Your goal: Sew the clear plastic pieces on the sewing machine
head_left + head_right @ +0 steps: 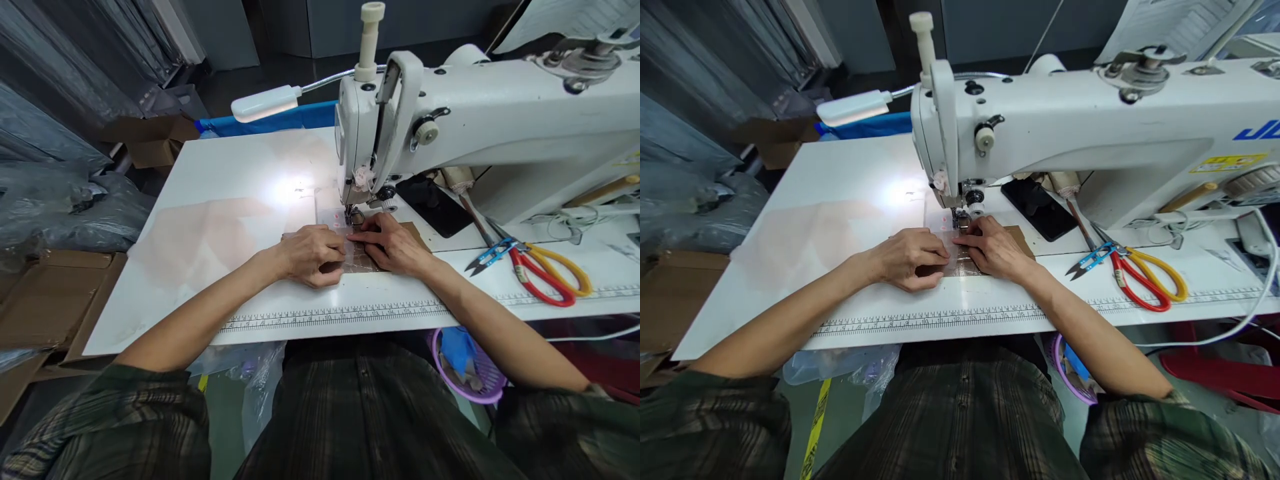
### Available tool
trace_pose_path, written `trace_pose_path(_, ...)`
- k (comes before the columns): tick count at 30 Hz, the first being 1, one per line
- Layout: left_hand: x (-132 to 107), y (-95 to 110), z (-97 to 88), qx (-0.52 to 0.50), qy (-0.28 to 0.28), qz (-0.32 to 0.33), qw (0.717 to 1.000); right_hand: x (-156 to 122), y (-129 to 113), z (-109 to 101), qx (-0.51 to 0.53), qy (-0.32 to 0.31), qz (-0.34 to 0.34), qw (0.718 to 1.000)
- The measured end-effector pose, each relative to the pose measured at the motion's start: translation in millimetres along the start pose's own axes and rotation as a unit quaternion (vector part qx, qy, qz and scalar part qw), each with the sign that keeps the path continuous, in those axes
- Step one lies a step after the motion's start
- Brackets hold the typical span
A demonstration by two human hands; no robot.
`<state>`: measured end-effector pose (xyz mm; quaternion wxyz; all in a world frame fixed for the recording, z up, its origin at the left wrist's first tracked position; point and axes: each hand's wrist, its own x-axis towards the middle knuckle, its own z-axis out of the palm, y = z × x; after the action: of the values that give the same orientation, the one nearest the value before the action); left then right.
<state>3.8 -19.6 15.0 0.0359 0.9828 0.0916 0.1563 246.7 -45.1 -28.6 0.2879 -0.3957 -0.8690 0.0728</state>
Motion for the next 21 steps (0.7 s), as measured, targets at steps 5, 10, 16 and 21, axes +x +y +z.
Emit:
trace_pose_path(5,3.0,-5.0,2.7,-0.015,0.002,0.002,1.000,-1.2,-3.0,-2.2,-0.033,-0.010,-0.005,0.999)
trace_pose_path(10,-4.4,-2.7,6.2,-0.007,0.027,-0.022,0.999,1.8,-6.6,-2.3,-0.058,-0.023,0.010,0.998)
trace_pose_path(16,-7.4,-6.8,7.6,0.014,0.024,-0.036,0.999,3.9,-7.7,-3.3,-0.078,-0.029,0.026,0.996)
trace_pose_path(21,-6.3,-7.9,8.5,0.028,0.008,-0.064,0.998,2.1,-8.8,-6.1,-0.053,-0.028,0.011,0.998)
